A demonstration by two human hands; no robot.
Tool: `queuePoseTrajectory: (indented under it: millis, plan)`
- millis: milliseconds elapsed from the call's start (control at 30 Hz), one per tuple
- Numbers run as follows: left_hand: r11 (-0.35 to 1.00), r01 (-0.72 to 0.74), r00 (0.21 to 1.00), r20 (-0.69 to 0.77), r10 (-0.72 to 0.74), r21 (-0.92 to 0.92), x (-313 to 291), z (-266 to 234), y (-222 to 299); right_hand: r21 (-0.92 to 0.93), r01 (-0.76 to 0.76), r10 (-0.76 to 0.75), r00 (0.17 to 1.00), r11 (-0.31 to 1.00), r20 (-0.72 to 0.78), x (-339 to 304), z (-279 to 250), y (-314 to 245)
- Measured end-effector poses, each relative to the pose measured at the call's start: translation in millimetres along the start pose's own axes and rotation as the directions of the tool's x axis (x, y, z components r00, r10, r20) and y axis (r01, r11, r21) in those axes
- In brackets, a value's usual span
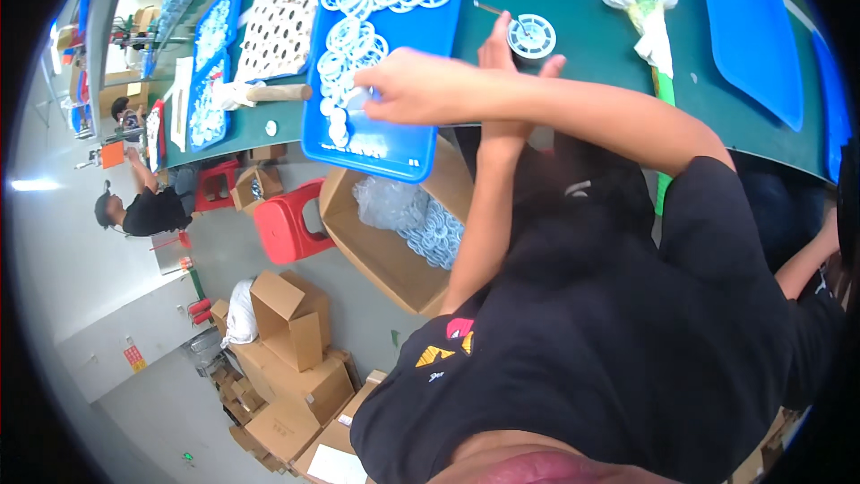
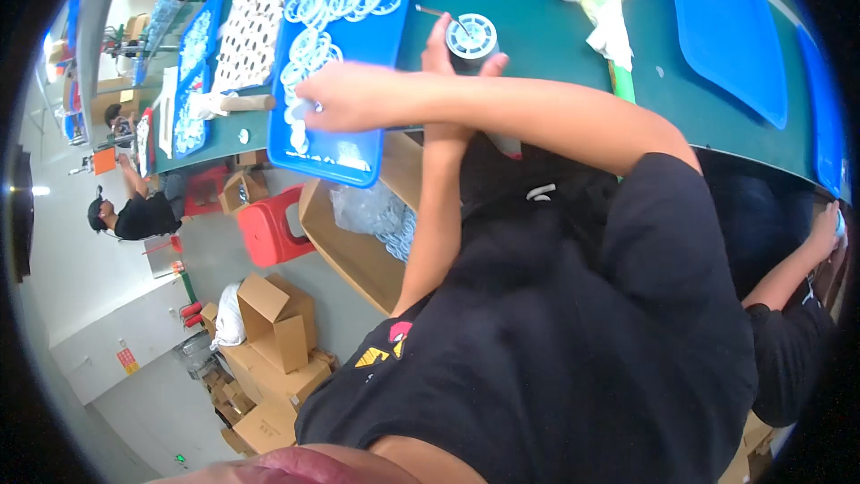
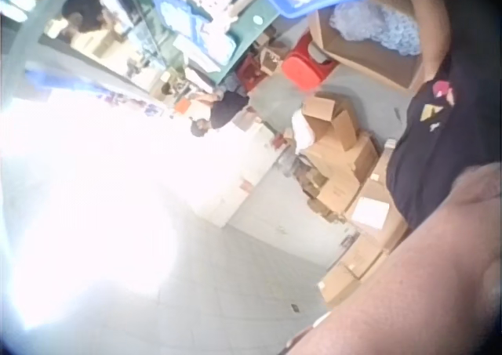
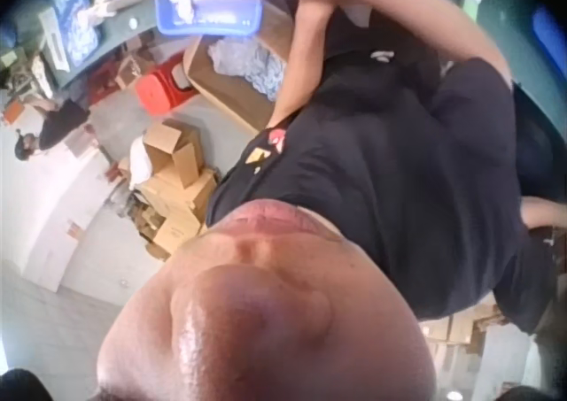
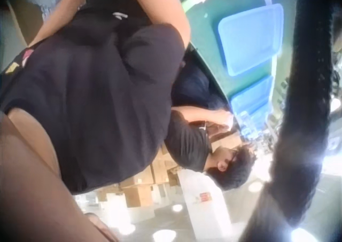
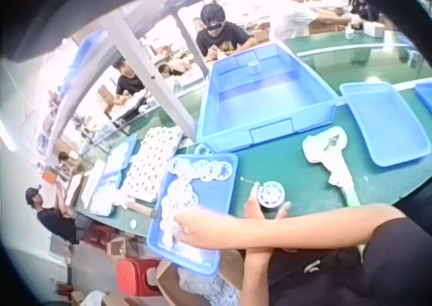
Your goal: Assembling circular electronic components by tapping a cap onto a base using a rubber mallet.
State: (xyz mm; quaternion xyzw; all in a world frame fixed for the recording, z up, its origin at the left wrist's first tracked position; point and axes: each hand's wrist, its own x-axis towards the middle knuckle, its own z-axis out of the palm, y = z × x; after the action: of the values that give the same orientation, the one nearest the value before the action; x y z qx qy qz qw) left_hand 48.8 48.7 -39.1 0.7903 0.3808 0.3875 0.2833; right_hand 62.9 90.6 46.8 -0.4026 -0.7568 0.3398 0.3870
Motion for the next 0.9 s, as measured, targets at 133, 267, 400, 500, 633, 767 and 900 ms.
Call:
queuePoseTrajectory:
  millis: [133, 267, 400, 500, 633, 767, 900]
  plan:
    - [0.958, 0.030, 0.999, 0.046, -0.017, -0.285, 0, 0, -4, 0.113, -0.289, 0.309, 0.919, 0.951, -0.246, -76, -69, 2]
    - [0.995, -0.001, 1.000, -0.002, 0.001, -0.098, 4, -8, 9, -0.023, -0.375, 0.343, 0.871, 0.927, -0.351, -128, -108, 31]
    - [0.999, 0.019, 1.000, 0.018, -0.018, -0.043, -1, -11, 6, 0.170, -0.387, 0.421, 0.863, 0.906, -0.279, -134, -108, 36]
    - [0.999, 0.008, 1.000, 0.020, -0.007, -0.051, 1, -9, 9, 0.042, -0.348, 0.341, 0.877, 0.937, -0.338, -136, -107, 46]
    - [0.999, -0.010, 1.000, 0.008, 0.010, -0.033, 0, -7, 9, -0.110, -0.279, 0.225, 0.908, 0.954, -0.353, -138, -105, 50]
    - [0.999, 0.015, 1.000, 0.011, -0.015, -0.036, -1, -6, 9, -0.008, -0.243, 0.221, 0.897, 0.970, -0.383, -142, -106, 55]
    - [0.999, -0.013, 1.000, -0.004, 0.013, -0.033, 0, -7, 6, -0.142, -0.213, 0.144, 0.911, 0.967, -0.386, -143, -104, 58]
